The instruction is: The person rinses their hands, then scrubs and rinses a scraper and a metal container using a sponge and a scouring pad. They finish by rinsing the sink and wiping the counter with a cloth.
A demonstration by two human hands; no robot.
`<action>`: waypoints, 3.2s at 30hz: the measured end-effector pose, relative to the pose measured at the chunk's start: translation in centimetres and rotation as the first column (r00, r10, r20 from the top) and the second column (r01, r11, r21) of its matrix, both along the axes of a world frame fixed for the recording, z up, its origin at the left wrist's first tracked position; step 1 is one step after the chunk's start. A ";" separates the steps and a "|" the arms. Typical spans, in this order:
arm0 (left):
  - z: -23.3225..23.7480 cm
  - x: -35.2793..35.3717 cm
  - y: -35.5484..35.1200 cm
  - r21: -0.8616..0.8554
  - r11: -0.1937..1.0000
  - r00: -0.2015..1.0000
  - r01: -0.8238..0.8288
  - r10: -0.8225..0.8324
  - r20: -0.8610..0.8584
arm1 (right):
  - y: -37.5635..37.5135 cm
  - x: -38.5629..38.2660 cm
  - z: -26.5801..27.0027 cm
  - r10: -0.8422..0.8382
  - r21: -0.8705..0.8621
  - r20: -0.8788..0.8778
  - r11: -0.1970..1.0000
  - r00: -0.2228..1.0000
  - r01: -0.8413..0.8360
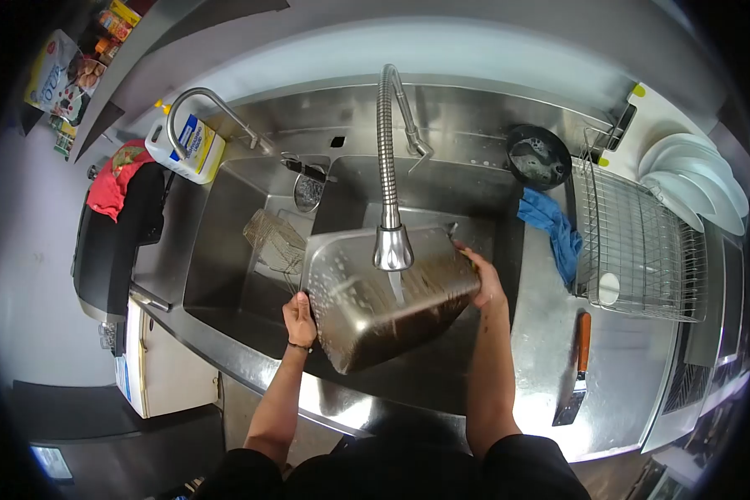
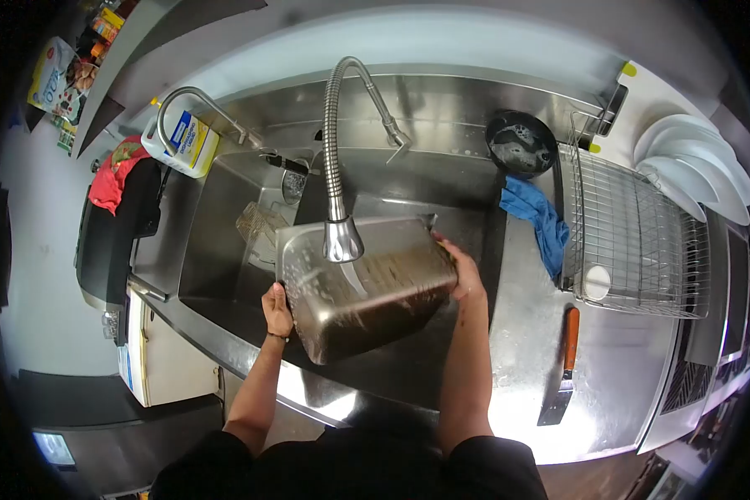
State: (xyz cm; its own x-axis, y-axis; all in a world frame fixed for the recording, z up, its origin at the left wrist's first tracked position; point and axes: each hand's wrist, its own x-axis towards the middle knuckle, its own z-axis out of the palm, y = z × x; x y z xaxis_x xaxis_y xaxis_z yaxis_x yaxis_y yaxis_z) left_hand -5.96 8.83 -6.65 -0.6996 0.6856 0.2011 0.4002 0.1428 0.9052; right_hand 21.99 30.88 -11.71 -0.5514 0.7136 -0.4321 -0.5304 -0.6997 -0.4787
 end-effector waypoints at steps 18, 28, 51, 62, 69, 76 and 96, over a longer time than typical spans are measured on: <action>-0.7 2.8 1.5 -0.364 0.931 0.797 -0.005 -0.216 -0.564 | -7.4 -5.7 6.6 -0.445 0.767 0.630 0.484 0.637 -0.421; -0.1 7.2 5.7 -0.594 0.805 0.843 -0.008 -0.314 -0.437 | -12.1 -9.0 3.9 -0.608 0.846 0.487 0.149 0.628 -0.512; 0.6 15.1 7.6 -0.713 0.672 0.916 0.199 -0.387 -0.108 | -3.2 0.6 7.1 -0.414 0.682 0.717 0.582 0.561 -0.443; 0.5 9.9 6.3 -0.489 0.870 0.929 0.067 -0.233 -0.288 | 13.4 0.9 16.2 -0.958 0.788 0.276 0.175 0.084 -0.591; -4.2 2.1 0.7 -0.286 0.958 0.949 -0.036 0.122 0.290 | 3.9 2.1 5.6 -0.680 0.816 0.577 0.466 0.451 -0.341; -3.1 -2.7 -2.4 -0.136 0.991 0.849 0.017 0.058 0.525 | -6.5 0.7 -10.3 0.045 0.171 0.388 0.978 0.920 -0.120; -0.9 1.4 0.1 0.368 0.918 0.575 0.150 -0.384 0.723 | -4.4 1.6 9.1 -0.103 0.550 0.226 0.835 0.969 -0.039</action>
